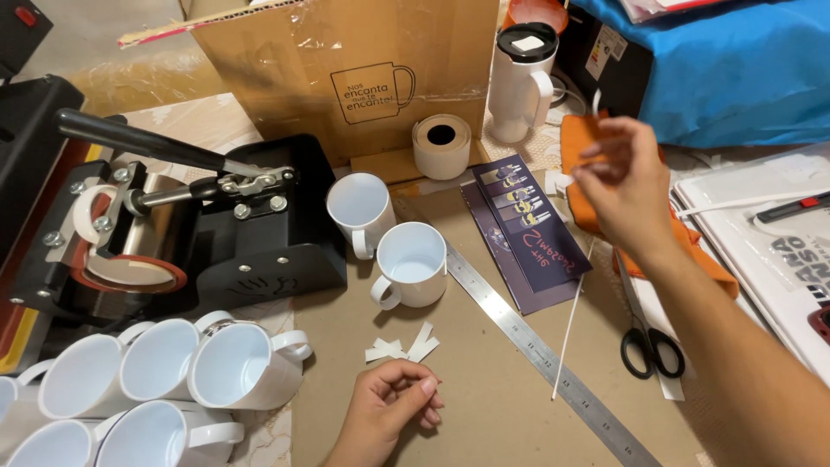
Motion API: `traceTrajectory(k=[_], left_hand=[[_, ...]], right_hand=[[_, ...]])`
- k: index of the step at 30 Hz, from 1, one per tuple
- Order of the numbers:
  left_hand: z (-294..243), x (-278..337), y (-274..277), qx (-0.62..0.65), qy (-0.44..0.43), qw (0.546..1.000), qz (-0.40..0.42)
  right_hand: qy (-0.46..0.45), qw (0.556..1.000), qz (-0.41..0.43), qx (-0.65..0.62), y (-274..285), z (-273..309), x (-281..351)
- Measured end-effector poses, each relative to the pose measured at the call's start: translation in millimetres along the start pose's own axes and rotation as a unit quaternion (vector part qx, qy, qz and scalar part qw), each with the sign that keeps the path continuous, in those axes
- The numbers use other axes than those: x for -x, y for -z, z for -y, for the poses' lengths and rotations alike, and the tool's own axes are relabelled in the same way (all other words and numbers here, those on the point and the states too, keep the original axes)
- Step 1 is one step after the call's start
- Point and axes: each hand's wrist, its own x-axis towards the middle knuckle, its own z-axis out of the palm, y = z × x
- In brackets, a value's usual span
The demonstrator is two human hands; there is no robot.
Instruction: The person cuts strips of white tape using scissors and applies them to the sides of white ceramic mugs. They handle multiple mugs, placing some into a cardboard box and others on the table, while repeatedly cutting and positioning tape pieces.
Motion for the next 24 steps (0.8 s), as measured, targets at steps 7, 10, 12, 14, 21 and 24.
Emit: traceTrajectory(k=[7, 10, 12, 14, 21, 24], left_hand=[[-13.4, 5.9, -3.8, -0.037, -0.119, 0.99, -0.062], [-28.7, 12.2, -12.2, -0.005, -0.049, 0.996, -0.073], [-29.1, 16.8, -13.7, 0.012, -0.035, 0.997, -0.074], [-30.6, 17.9, -14.3, 0.029, -0.029, 0.996, -0.075], [-17.9, 15.6, -7.9, 0.062, -0.045, 0.995, -0.068], [-17.7, 14.8, -7.4, 0.074, -0.052, 0.994, -0.069]], right_hand=[[-0.369, 0.722, 0.278, -0.514, 1.4, 60.1, 128.0], [-0.481, 0.673, 0.3, -0.475, -6.6, 64.0, 147.4], [-0.491, 0.662, 0.316, -0.47, -13.7, 64.0, 154.4], [-0.495, 0.655, 0.335, -0.463, -20.1, 64.4, 155.1], [-0.506, 0.674, 0.326, -0.428, -28.0, 72.3, 156.6], [-0.509, 0.676, 0.327, -0.422, -28.6, 74.7, 154.7]])
